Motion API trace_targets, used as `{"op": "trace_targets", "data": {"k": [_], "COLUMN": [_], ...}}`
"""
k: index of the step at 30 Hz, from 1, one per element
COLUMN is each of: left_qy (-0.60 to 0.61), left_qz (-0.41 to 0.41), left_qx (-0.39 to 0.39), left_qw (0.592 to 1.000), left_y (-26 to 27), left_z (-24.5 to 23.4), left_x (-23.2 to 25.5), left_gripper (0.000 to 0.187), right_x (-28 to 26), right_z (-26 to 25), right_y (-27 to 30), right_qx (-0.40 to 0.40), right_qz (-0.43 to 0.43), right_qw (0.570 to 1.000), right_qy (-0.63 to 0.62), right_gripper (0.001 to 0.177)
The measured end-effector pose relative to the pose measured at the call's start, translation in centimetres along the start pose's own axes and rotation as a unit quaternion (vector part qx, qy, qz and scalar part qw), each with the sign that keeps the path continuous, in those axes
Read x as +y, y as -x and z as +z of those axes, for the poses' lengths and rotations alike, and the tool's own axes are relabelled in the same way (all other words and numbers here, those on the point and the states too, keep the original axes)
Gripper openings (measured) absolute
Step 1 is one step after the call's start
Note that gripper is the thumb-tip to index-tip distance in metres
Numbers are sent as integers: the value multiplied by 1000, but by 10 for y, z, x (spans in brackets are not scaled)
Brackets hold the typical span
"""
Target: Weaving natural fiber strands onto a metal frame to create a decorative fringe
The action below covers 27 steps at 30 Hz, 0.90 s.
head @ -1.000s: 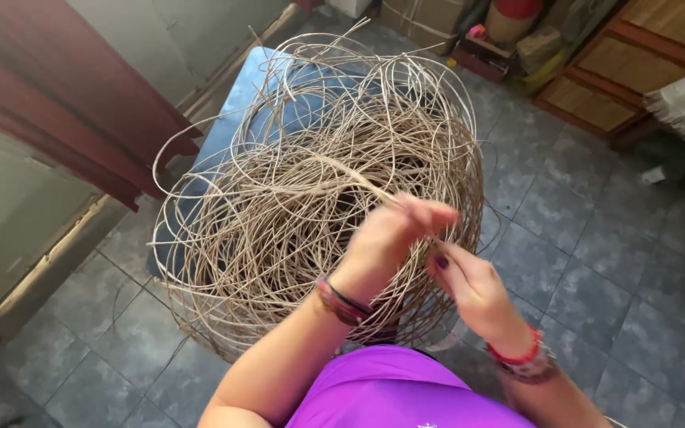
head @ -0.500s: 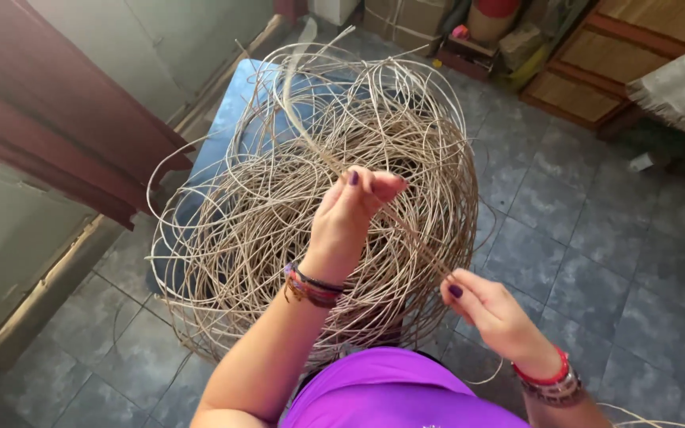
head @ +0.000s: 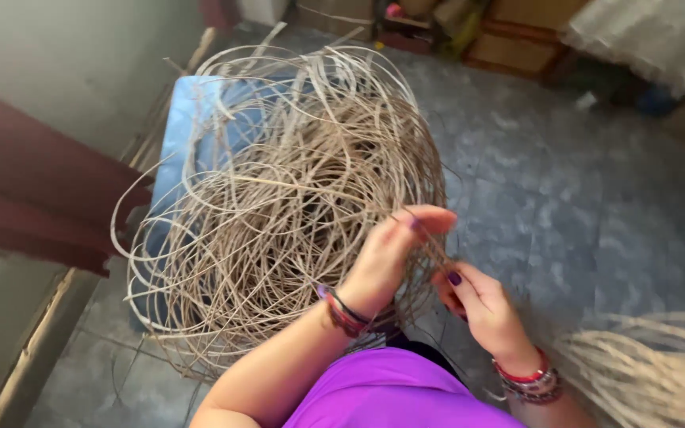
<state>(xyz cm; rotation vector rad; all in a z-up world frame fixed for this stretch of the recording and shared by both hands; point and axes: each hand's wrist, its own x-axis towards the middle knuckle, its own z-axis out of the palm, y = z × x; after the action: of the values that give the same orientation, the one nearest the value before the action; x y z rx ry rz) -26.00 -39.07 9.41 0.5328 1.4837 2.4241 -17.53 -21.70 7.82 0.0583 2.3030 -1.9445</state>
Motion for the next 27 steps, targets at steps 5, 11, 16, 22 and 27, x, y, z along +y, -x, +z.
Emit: {"op": "trace_targets", "data": {"k": [5,11,16,22,27], "left_qy": [50,61,52,58,30], "left_qz": [-105,-101,-150,-159,-191], "left_qx": [-97,-142,-257,-327,-399], "left_qw": [988,983,953,930,896], "left_y": [26,41,74,100,131], "left_z": [23,55,108,164,226], "left_x": [-13,-36,-57,-79,-99], "left_gripper": [59,53,47,38,38], "right_x": [10,33,30,40,44], "right_z": [0,-2,-4,-19,-37], "right_y": [56,139,187,267,325], "right_qx": [103,163,241,296,358], "right_qz": [31,93,119,167,198], "right_qw": [989,981,961,939,911], "right_qy": [103,56,72,49,52], "right_gripper": [33,35,35,39,38]}}
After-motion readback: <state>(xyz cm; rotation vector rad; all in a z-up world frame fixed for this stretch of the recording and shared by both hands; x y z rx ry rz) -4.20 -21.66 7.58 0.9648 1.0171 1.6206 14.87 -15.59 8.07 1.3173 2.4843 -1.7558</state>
